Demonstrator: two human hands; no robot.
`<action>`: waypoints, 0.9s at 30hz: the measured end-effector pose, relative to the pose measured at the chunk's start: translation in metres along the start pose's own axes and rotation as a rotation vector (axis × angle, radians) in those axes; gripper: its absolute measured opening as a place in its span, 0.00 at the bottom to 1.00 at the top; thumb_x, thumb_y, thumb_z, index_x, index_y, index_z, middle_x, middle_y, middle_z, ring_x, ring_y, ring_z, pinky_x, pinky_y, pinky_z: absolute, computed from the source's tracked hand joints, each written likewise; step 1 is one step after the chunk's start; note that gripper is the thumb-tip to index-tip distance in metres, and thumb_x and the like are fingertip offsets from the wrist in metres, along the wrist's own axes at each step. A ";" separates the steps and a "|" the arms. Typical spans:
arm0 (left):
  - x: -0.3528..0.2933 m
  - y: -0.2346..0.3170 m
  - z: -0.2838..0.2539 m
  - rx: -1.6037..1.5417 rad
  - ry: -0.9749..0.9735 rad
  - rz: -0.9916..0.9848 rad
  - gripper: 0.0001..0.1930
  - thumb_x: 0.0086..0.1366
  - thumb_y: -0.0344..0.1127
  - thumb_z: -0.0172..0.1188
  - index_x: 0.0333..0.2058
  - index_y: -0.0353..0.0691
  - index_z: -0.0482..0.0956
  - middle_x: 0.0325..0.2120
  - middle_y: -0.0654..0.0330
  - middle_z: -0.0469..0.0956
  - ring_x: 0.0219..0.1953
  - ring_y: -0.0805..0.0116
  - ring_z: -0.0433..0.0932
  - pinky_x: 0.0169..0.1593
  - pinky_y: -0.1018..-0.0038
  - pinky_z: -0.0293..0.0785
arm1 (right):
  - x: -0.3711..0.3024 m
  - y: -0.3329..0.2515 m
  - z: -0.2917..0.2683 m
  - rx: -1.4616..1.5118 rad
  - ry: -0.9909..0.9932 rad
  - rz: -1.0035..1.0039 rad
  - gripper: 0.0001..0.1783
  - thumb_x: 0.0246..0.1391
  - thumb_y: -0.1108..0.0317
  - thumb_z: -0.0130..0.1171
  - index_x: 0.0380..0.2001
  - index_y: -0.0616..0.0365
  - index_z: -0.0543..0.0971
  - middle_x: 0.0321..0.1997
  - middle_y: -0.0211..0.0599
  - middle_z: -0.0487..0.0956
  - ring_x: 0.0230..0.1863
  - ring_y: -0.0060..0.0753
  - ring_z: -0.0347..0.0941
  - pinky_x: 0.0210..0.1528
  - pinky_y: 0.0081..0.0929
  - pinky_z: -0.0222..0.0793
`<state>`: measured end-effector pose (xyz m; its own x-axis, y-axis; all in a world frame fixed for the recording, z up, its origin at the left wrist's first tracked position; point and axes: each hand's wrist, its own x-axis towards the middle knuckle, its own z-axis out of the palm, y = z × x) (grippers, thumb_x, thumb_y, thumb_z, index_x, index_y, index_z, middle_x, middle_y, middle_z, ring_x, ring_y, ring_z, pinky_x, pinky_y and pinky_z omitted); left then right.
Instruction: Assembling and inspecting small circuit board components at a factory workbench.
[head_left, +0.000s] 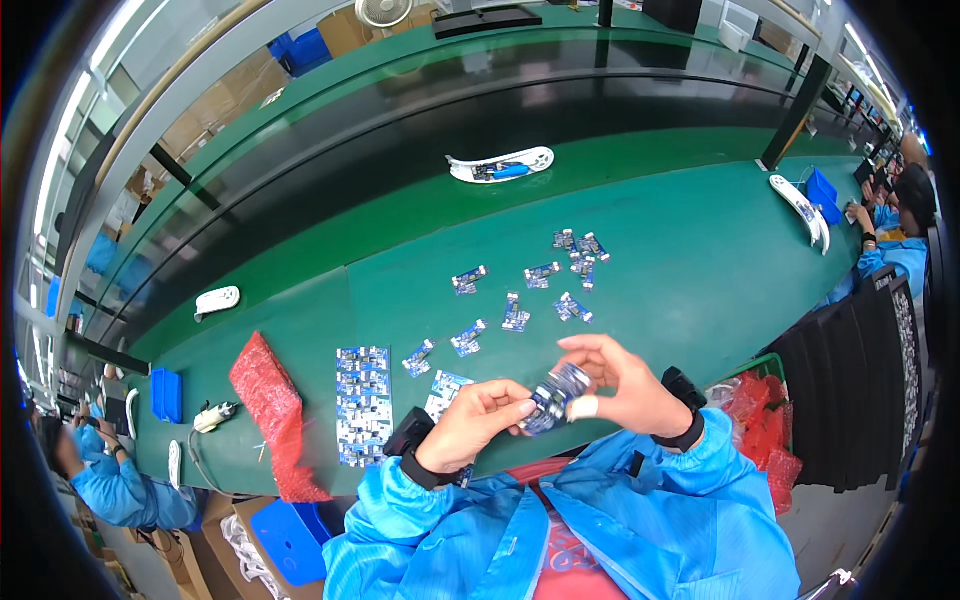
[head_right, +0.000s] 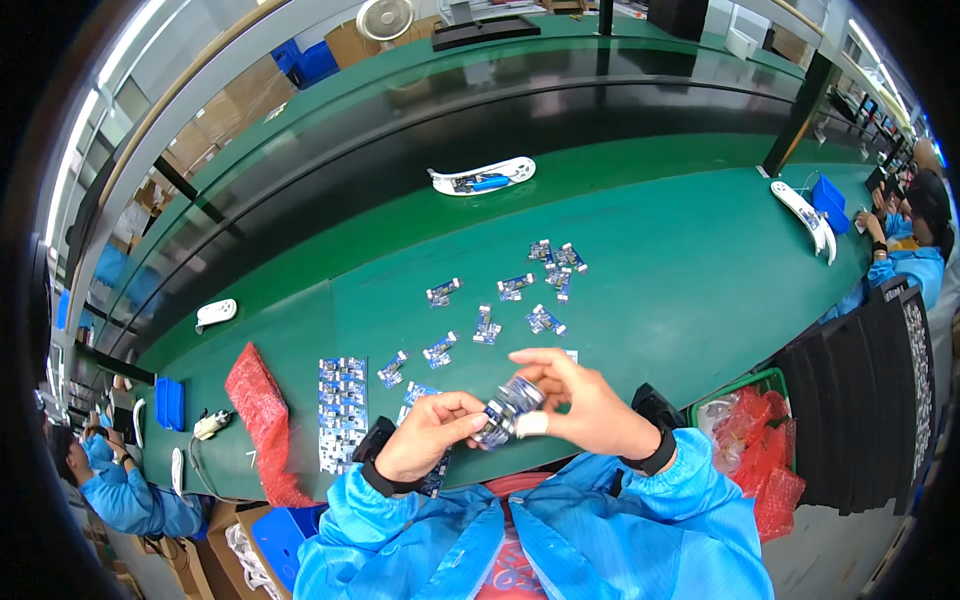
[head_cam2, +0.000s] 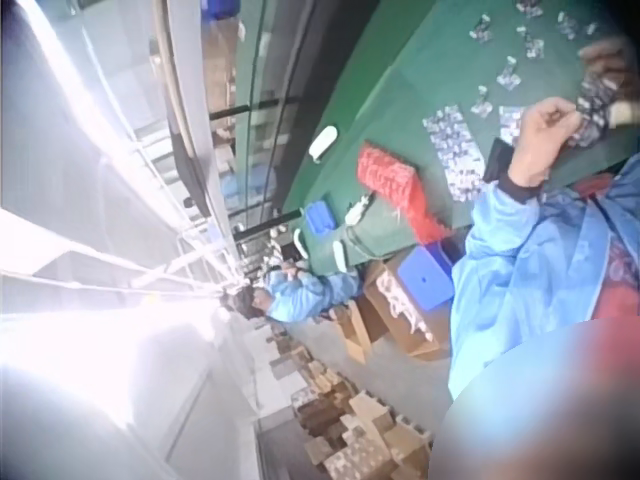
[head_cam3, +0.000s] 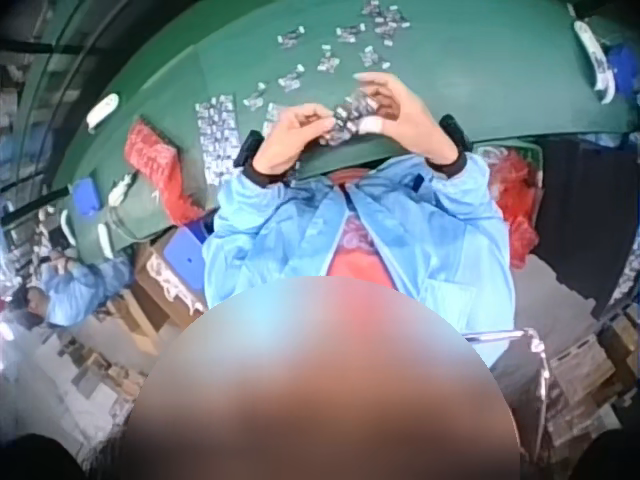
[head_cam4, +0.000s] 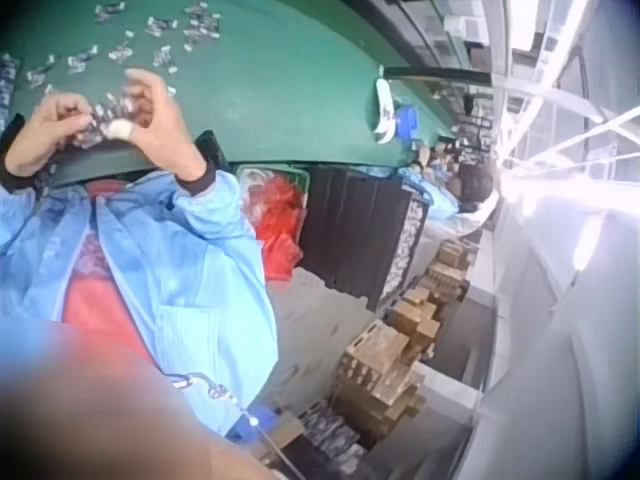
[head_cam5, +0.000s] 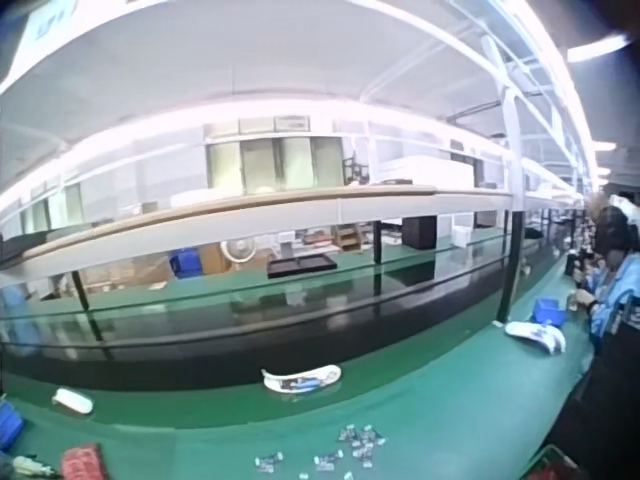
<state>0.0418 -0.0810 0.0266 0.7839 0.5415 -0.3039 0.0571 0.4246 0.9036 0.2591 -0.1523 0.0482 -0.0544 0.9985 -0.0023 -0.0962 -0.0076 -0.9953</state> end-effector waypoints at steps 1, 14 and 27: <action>0.001 -0.006 0.007 -0.129 0.031 0.010 0.08 0.66 0.31 0.57 0.40 0.34 0.77 0.32 0.64 0.79 0.32 0.80 0.75 0.37 0.82 0.71 | -0.005 0.004 -0.006 -0.001 0.007 -0.004 0.17 0.55 0.69 0.61 0.48 0.60 0.74 0.39 0.32 0.77 0.39 0.22 0.73 0.35 0.21 0.69; 0.028 -0.042 0.042 -0.323 0.139 0.043 0.09 0.67 0.29 0.54 0.44 0.31 0.76 0.37 0.60 0.79 0.38 0.77 0.76 0.43 0.79 0.73 | -0.012 0.038 -0.032 0.169 0.021 0.176 0.07 0.62 0.67 0.52 0.35 0.60 0.74 0.29 0.26 0.74 0.29 0.15 0.69 0.30 0.16 0.66; 0.057 -0.038 0.047 -0.238 0.266 0.095 0.07 0.66 0.30 0.57 0.39 0.34 0.78 0.31 0.63 0.80 0.30 0.80 0.74 0.33 0.81 0.69 | 0.018 0.042 -0.095 -0.592 0.388 0.082 0.06 0.59 0.71 0.52 0.32 0.63 0.77 0.20 0.26 0.74 0.22 0.17 0.69 0.24 0.21 0.65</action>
<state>0.1128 -0.1002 -0.0105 0.5884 0.7432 -0.3186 -0.1783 0.5035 0.8454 0.3482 -0.1298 -0.0028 0.3303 0.9439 -0.0045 0.4551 -0.1634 -0.8754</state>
